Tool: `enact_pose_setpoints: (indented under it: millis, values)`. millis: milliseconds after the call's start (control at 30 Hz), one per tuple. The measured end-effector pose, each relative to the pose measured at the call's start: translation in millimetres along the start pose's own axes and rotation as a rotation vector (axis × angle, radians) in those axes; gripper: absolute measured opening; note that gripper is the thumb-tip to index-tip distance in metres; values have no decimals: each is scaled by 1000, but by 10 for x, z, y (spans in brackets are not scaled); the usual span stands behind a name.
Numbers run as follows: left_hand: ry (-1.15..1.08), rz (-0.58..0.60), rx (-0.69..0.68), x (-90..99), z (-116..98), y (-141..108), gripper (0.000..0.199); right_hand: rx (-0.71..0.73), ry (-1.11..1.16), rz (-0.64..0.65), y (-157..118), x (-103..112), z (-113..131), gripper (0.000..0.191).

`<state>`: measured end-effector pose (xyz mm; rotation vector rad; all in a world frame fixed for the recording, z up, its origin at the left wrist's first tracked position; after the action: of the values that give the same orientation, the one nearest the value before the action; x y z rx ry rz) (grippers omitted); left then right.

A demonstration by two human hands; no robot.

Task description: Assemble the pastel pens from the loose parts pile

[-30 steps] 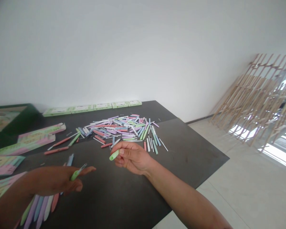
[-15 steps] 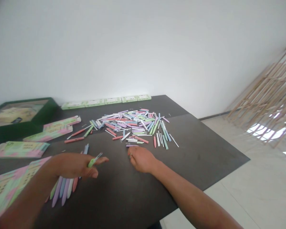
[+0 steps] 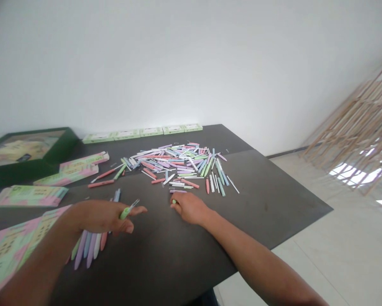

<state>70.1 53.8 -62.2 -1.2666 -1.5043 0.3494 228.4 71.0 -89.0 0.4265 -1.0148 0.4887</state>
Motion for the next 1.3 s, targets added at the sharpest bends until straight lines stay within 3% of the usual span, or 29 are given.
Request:
enact_pose_setpoints:
  millis: [133, 300, 467, 567, 767, 1300]
  values:
    - [-3, 2, -21, -5, 9, 16, 69, 22, 51, -102, -39, 23, 18, 13]
    - [43, -11, -32, -9, 25, 29, 67, 85, 122, -209, -132, 217, 197, 14]
    - [38, 12, -3, -24, 1, 49, 65, 12, 678, -478, -226, 608, 340, 14]
    - [33, 37, 7, -48, -17, 82, 60, 49, 928, -555, -225, 716, 470, 13]
    - [51, 30, -2, -61, -45, 113, 35, 60, 916, -547, -124, 703, 599, 10]
    - [32, 6, 26, -16, -29, 61, 36, 98, 889, -457, 52, 666, 671, 9]
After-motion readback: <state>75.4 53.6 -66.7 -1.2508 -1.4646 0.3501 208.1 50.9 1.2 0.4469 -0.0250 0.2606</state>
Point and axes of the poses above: each hand's wrist, its own y-axis towards the middle knuckle, its own x-axis out of the back of the hand, z = x × y, the point moved 8 cm from there along y, towards the middle knuckle, and after that the axes turned 4 degrees about z, right-handed, at the moved point
